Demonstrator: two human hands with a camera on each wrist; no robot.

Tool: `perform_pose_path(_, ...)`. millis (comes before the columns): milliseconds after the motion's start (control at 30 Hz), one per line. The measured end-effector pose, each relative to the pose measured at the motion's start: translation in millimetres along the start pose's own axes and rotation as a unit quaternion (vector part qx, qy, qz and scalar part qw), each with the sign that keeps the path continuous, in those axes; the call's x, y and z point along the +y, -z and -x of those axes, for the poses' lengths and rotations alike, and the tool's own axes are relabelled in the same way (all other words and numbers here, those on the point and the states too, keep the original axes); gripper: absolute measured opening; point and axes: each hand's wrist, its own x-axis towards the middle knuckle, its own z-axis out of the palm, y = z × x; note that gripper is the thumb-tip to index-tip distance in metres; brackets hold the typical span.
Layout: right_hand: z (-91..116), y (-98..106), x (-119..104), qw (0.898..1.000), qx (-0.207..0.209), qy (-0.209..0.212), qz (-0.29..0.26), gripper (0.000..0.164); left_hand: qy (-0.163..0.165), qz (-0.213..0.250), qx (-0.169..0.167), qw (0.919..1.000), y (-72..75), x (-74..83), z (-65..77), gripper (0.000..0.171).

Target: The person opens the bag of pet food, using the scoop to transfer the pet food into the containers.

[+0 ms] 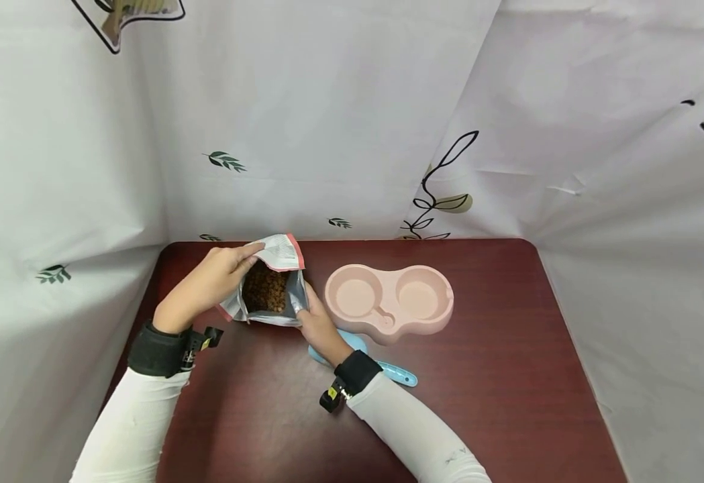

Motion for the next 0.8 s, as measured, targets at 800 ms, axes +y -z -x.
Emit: perform_pose_path(800,29,28,15,0.986,0.018,0.023,0.163,0.087,-0.026,-0.014,-0.011,0.9995,-34.9,25.4,23.0,0.042)
